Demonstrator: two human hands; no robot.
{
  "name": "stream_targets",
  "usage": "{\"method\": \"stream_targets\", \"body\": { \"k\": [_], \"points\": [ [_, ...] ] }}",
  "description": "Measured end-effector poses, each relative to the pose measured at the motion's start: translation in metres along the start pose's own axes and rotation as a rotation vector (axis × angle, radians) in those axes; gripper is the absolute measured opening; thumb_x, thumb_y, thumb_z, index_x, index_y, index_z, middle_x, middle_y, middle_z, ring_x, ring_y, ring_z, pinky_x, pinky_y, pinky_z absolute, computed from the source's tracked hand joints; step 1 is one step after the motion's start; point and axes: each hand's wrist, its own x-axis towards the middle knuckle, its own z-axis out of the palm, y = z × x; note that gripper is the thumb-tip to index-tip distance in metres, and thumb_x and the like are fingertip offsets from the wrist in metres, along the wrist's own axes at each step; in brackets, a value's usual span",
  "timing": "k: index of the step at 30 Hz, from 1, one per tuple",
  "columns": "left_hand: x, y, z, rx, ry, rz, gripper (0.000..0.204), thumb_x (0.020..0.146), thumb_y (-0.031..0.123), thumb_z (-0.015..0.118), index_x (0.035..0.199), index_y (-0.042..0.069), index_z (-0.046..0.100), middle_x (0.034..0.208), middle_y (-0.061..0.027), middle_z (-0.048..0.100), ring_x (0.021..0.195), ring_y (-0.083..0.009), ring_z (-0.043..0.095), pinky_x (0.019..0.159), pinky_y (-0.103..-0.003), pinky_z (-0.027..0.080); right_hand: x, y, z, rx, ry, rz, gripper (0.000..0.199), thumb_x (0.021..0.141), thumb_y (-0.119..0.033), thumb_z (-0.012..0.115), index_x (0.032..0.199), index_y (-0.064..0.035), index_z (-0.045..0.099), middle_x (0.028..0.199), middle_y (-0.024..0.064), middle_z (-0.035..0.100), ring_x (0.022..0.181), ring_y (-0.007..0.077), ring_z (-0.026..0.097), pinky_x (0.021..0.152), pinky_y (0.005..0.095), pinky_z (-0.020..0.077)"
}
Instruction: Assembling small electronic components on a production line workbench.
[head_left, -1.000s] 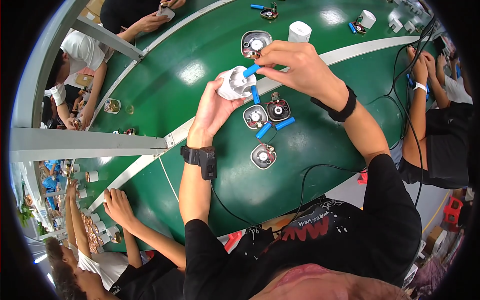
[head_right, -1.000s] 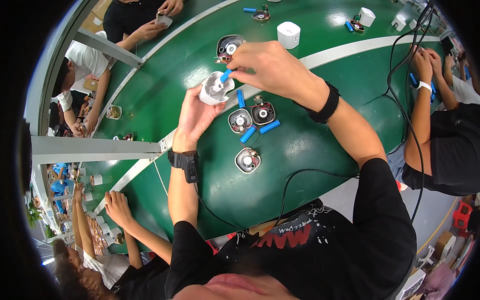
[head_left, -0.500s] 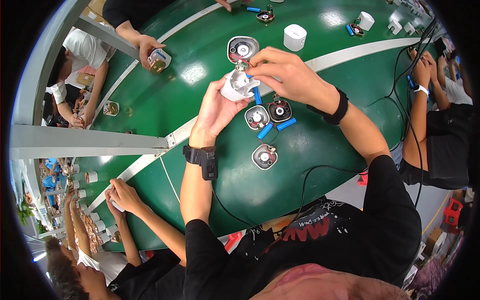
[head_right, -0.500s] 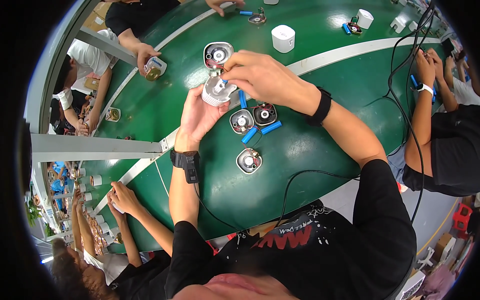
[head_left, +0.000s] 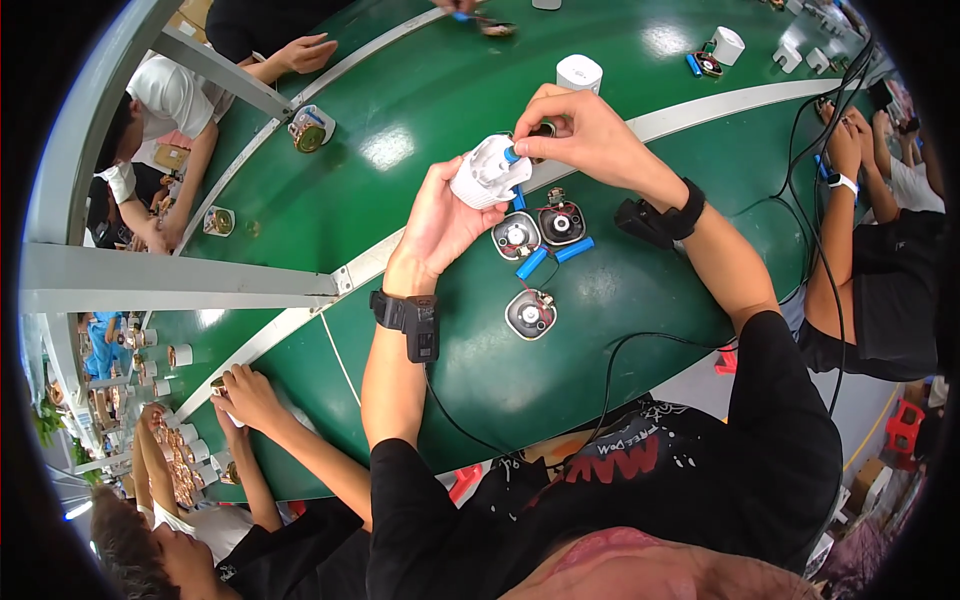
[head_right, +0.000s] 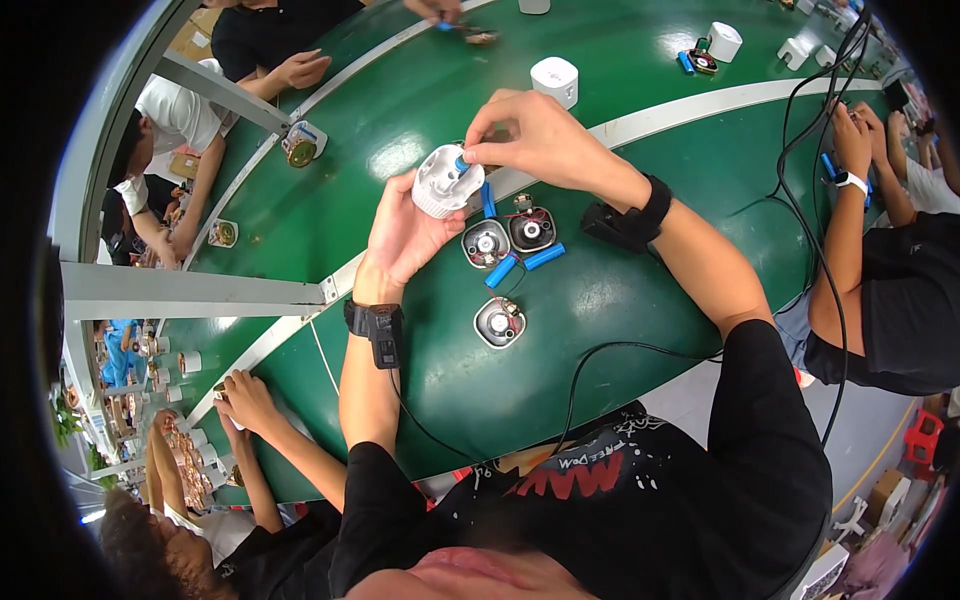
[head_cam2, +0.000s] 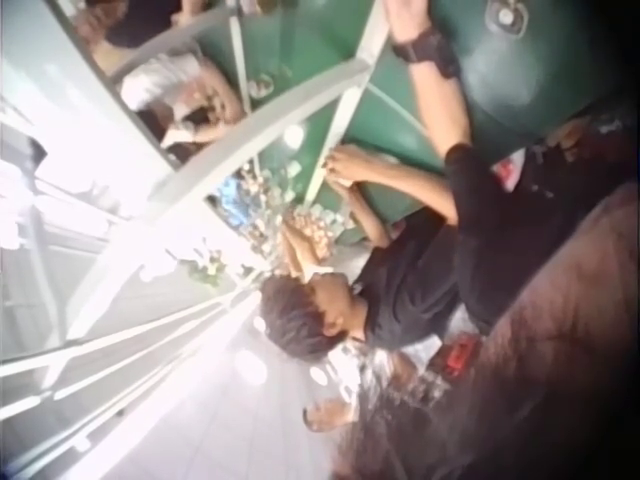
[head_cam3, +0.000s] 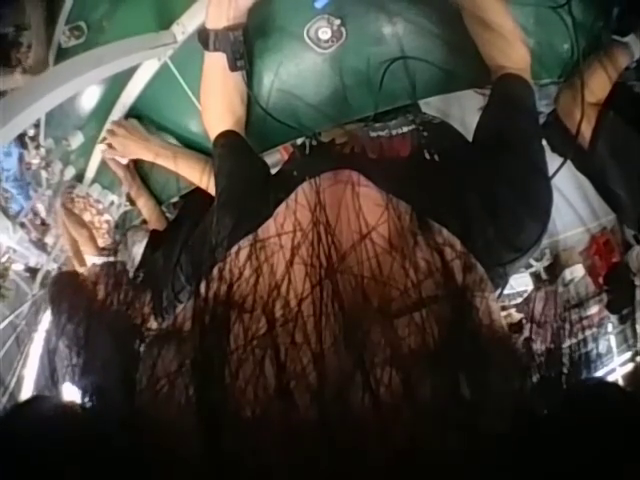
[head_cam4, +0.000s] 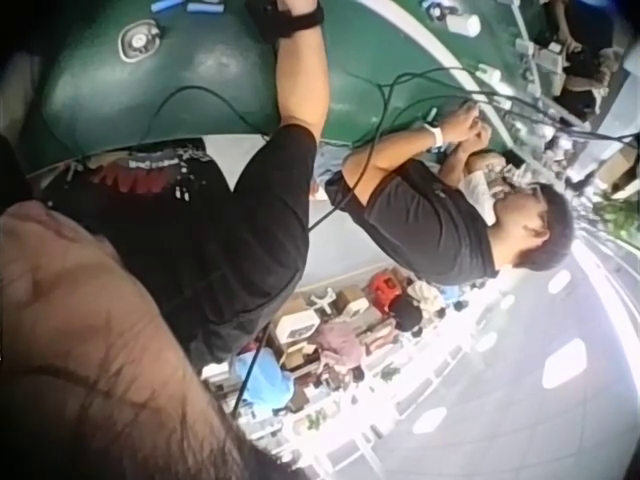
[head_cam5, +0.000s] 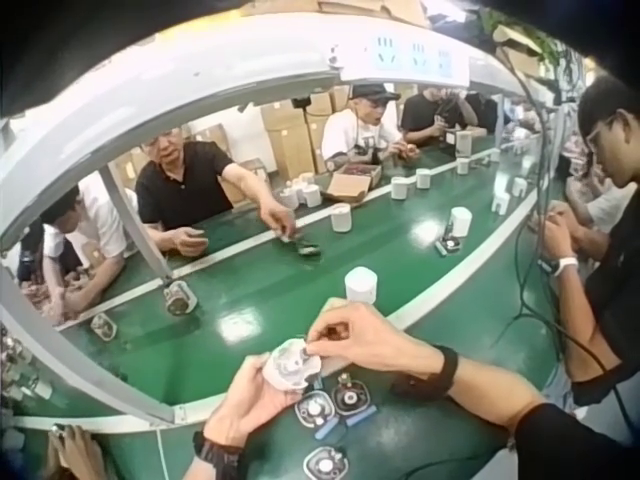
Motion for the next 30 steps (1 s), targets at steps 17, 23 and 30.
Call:
{"method": "stream_targets", "body": {
  "k": [17, 23, 30],
  "points": [
    [-0.013, 0.007, 0.03, 0.305, 0.196, 0.008, 0.046, 0.105, 0.037, 0.036, 0.131, 0.001, 0.048, 0.122, -0.0142, 0.061, 0.103, -0.0214, 0.063, 0.077, -0.034, 0.055, -0.006, -0.001, 0.0, 0.361, -0.309, 0.077, 0.04, 0.085, -0.006, 0.067, 0.124, 0.0009, 0.063, 0.122, 0.0153, 0.065, 0.107, 0.0179, 0.064, 0.096, 0.0306, 0.0496],
    [-0.013, 0.01, 0.032, 0.343, 0.159, 0.009, 0.049, 0.105, 0.038, 0.034, 0.132, -0.001, 0.048, 0.122, -0.0154, 0.061, 0.105, -0.0231, 0.063, 0.08, -0.035, 0.056, -0.008, -0.003, 0.003, 0.363, -0.287, 0.03, 0.038, 0.085, -0.003, 0.067, 0.123, 0.0002, 0.063, 0.115, 0.0137, 0.069, 0.1, 0.0147, 0.066, 0.093, 0.0292, 0.051],
    [-0.013, 0.017, 0.011, 0.251, 0.097, 0.087, 0.054, 0.1, 0.037, 0.05, 0.139, 0.0, 0.042, 0.126, -0.0153, 0.058, 0.111, -0.0239, 0.06, 0.089, -0.039, 0.054, 0.005, 0.013, -0.009, 0.322, -0.168, 0.031, 0.033, 0.091, -0.01, 0.063, 0.122, -0.001, 0.065, 0.114, 0.0102, 0.069, 0.101, 0.0145, 0.066, 0.09, 0.0294, 0.0517]
  ]
}}
